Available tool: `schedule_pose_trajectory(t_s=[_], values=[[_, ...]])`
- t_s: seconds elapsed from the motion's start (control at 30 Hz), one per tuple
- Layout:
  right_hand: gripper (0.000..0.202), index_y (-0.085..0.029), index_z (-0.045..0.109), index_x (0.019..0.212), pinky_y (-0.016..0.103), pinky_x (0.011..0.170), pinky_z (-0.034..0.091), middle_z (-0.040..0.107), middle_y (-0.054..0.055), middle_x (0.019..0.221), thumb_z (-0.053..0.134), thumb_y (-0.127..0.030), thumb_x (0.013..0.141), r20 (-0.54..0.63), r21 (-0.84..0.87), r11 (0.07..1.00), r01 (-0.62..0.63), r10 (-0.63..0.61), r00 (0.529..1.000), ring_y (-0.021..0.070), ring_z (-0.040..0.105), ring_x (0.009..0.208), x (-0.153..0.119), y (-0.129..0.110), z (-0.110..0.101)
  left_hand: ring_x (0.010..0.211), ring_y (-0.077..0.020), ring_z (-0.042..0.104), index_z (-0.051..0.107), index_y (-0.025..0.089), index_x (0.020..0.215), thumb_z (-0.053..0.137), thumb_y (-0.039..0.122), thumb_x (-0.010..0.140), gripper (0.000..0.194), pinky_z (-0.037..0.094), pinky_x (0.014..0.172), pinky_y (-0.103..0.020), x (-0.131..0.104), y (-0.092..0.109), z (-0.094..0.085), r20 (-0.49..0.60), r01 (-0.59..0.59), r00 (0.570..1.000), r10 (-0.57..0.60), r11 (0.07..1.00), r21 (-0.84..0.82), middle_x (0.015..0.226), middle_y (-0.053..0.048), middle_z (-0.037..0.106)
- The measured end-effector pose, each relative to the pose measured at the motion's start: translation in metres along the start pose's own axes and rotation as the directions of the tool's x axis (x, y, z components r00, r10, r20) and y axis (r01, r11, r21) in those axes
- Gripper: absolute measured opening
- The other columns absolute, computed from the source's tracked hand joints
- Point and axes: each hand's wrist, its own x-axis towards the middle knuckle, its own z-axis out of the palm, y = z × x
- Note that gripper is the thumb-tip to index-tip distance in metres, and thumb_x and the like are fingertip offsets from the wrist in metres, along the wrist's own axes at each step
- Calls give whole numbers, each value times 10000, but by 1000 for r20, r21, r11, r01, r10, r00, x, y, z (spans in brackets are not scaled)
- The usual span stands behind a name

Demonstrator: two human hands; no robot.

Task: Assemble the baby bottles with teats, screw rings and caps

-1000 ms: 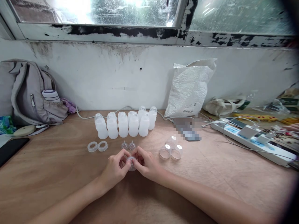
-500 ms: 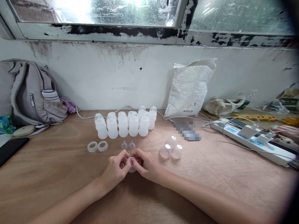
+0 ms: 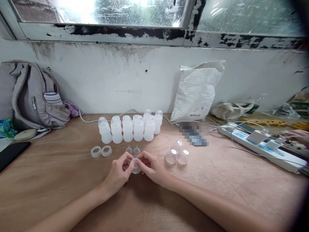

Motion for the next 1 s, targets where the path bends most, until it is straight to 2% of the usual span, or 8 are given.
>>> schedule_pose_trajectory(t_s=[0.3,0.57,0.7,0.8,1.0], values=[[156,-149,542,777,187,469,361,521,-27,595,476,-279,831,27,16,1000,-20,20,999,79,473,515,1,3,0,403,-64,412,454,186,762,420,313,828,147,338,373,-154,1,-1,0,31,11,999,-12,999,39,534,51,507],[81,-163,498,745,197,481,351,527,-15,621,475,-211,806,16,-87,996,3,-2,1000,92,464,547,-1,-2,1,431,-80,460,444,193,768,446,294,811,109,357,415,-172,1,-4,-1,20,-2,1000,-1,991,137,534,50,526],[24,-176,470,790,197,476,343,501,-26,625,467,-156,777,-15,-123,990,63,-65,998,85,434,523,-3,-4,1,466,-86,499,449,199,838,464,272,797,86,387,463,-183,0,-1,-2,7,-38,999,37,984,172,594,45,546],[122,-189,448,829,195,483,342,486,-33,645,466,-107,741,-8,-151,981,119,-121,993,83,423,526,-5,0,2,478,-80,502,444,203,867,471,204,766,105,390,485,-184,-1,1,-1,2,-68,998,69,976,206,644,46,544],[133,-204,372,740,192,470,313,414,-52,608,465,-109,734,-10,-243,956,167,-175,985,79,384,512,-6,9,7,505,-84,463,446,209,815,457,158,741,91,370,497,-179,-1,-5,2,-16,-118,992,127,956,270,612,57,484]])
